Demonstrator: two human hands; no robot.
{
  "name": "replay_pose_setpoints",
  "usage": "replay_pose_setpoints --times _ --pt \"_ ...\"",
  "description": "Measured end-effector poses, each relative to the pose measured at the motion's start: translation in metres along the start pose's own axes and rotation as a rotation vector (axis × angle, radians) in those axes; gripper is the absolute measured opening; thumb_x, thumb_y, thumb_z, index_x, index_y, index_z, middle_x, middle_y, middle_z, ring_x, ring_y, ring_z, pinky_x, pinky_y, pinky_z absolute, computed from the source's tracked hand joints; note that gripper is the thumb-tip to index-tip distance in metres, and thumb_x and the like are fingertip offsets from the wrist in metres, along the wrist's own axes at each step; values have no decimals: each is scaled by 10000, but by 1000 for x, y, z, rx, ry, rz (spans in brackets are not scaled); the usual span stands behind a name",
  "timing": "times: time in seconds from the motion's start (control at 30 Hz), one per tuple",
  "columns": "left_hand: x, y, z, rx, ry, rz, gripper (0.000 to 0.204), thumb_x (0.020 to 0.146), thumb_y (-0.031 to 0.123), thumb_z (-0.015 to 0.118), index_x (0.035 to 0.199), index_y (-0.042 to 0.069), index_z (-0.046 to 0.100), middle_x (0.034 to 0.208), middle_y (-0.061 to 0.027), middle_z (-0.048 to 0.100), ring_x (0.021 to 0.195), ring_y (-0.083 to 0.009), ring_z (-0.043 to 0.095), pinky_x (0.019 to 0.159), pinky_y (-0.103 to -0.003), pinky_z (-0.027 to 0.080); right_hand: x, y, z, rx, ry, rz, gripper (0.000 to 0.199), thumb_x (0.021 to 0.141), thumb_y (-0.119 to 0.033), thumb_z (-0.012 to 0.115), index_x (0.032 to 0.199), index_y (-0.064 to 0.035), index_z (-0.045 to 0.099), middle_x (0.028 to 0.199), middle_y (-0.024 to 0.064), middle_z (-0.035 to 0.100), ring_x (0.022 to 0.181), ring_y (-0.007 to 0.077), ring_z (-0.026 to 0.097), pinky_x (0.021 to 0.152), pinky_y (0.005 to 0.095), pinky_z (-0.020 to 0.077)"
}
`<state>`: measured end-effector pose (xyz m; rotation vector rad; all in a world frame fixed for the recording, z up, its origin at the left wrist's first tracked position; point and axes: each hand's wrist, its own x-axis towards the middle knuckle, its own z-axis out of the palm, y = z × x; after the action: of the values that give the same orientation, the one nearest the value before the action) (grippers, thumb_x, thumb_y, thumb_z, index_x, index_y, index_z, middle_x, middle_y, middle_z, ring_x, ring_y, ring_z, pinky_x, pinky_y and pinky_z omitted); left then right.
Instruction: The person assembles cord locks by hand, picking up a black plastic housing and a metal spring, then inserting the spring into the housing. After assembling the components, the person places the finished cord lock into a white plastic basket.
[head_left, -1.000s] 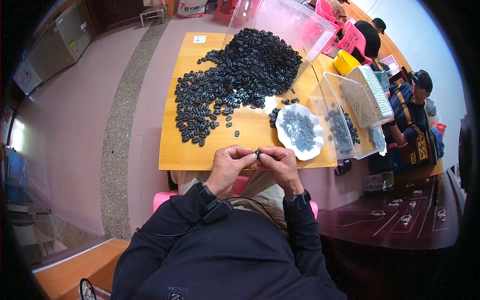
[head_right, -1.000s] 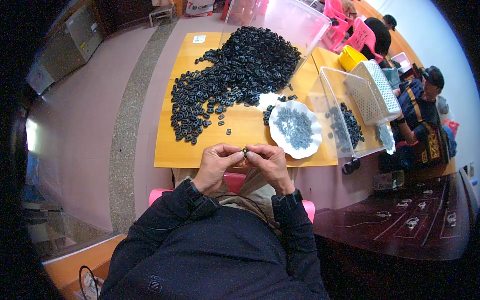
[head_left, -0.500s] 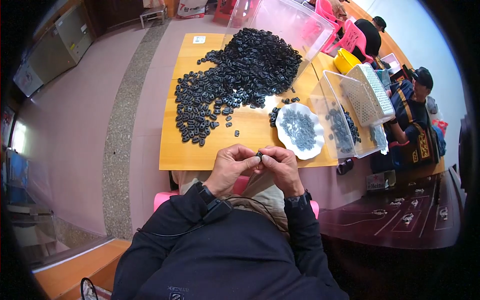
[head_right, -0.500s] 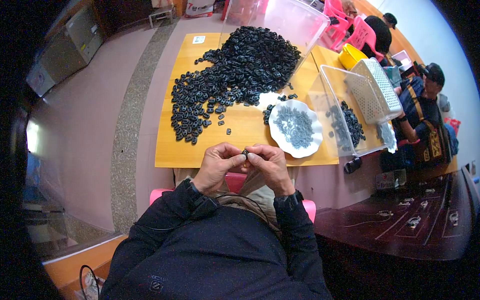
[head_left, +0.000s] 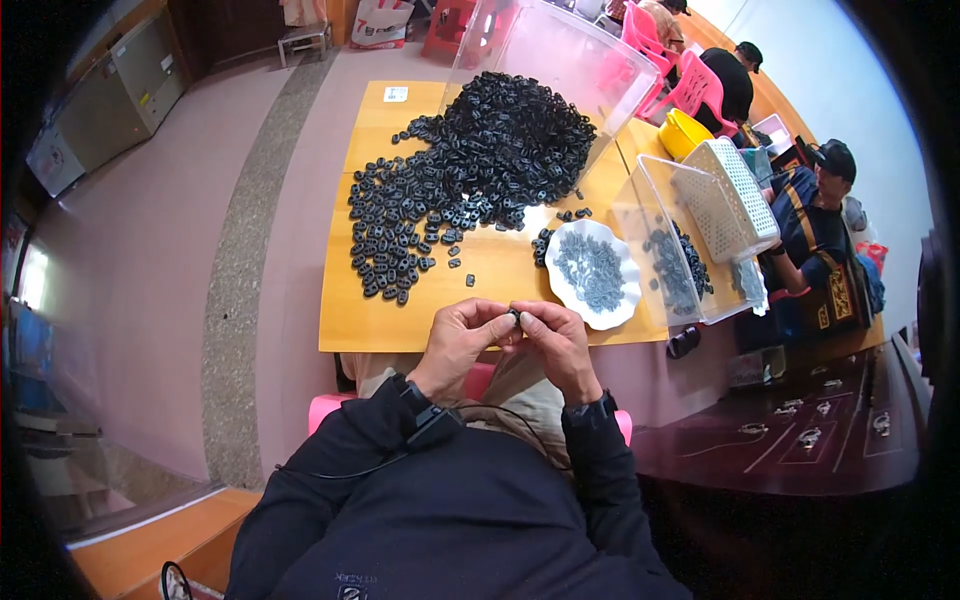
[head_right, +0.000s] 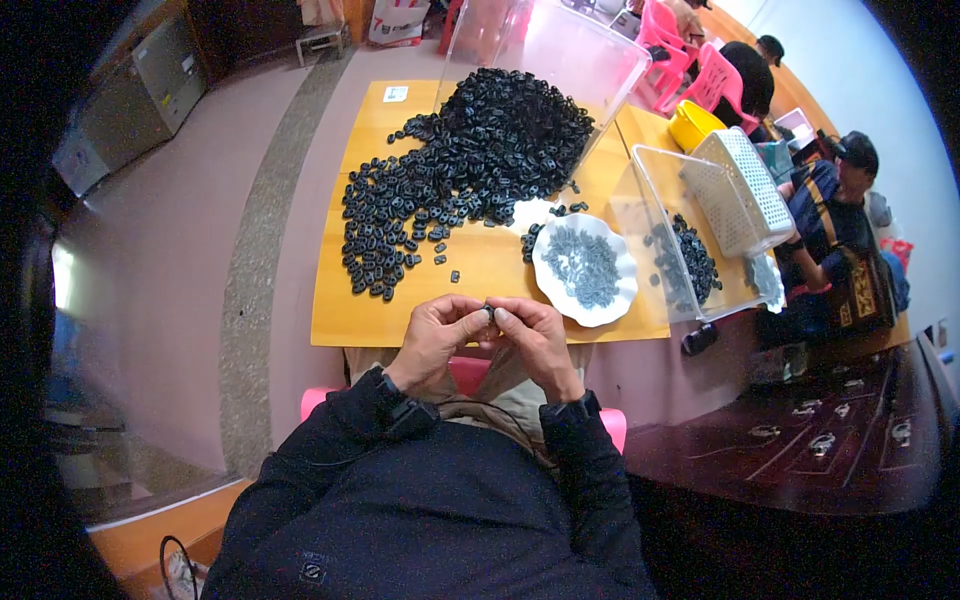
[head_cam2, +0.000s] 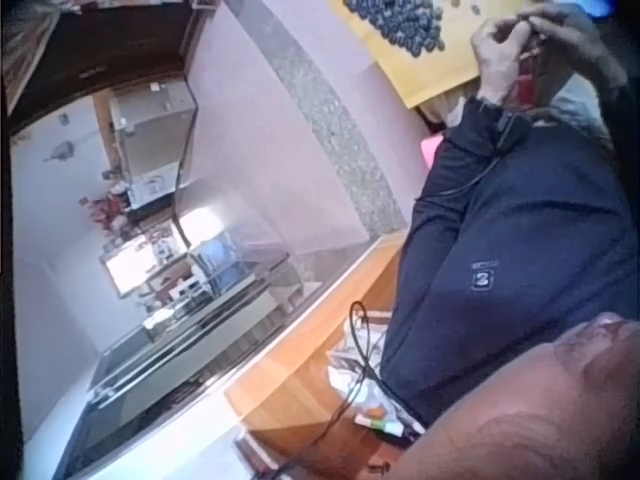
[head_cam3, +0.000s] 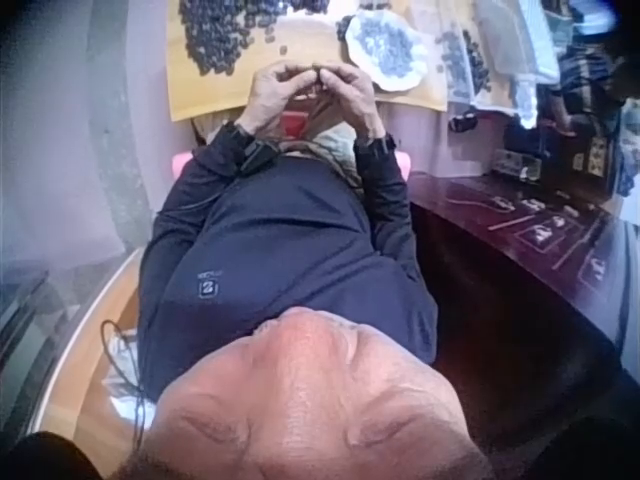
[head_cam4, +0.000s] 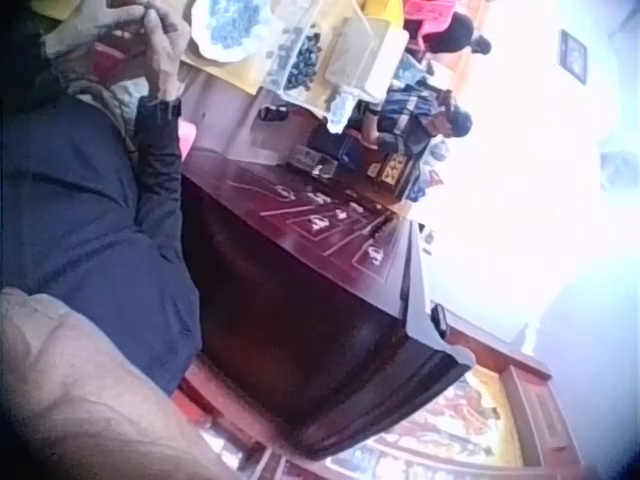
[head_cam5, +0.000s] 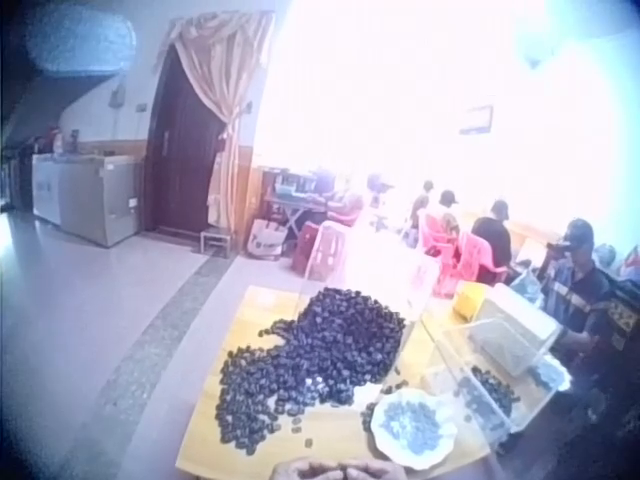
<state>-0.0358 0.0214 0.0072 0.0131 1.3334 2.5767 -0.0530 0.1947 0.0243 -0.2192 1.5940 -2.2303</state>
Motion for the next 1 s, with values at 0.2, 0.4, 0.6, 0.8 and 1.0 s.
replay_pose_setpoints --times 0.2,0.4,0.6,0.8,1.0 --pt "-1 -3 -7 -51 23 -70 135 893 68 626 986 -28 607 925 -101 657 807 -155 652 745 -289 567 -3 -6 9 -674 -31 -331 265 840 -5 647 1097 43 606 937 119 618 834 173 646 708 269 532" --pt "-1 -3 -10 -88 -5 -90 99 887 51 613 948 -25 620 908 -106 659 801 -163 656 743 -307 570 -2 -7 16 -1003 10 -551 266 779 20 701 1032 31 622 925 134 635 790 211 660 687 275 542" --pt "1 -10 -11 -58 36 -95 80 884 43 608 925 -23 626 874 -102 663 775 -166 659 721 -320 573 -2 -5 14 -1152 26 -647 254 749 29 698 992 18 623 891 151 645 766 275 660 652 316 527" --pt "-2 -5 -6 -65 80 -88 59 848 39 647 868 -12 668 826 -57 671 737 -93 622 703 -219 506 -2 -4 15 -1126 37 -620 248 752 9 693 989 14 622 898 153 639 768 283 653 650 325 518" --pt "-3 -7 -8 -28 120 -91 62 846 43 650 869 -11 668 818 -51 669 735 -90 613 697 -216 496 -1 -1 16 -1128 24 -657 256 745 15 678 994 20 616 868 137 626 741 261 643 632 312 508"
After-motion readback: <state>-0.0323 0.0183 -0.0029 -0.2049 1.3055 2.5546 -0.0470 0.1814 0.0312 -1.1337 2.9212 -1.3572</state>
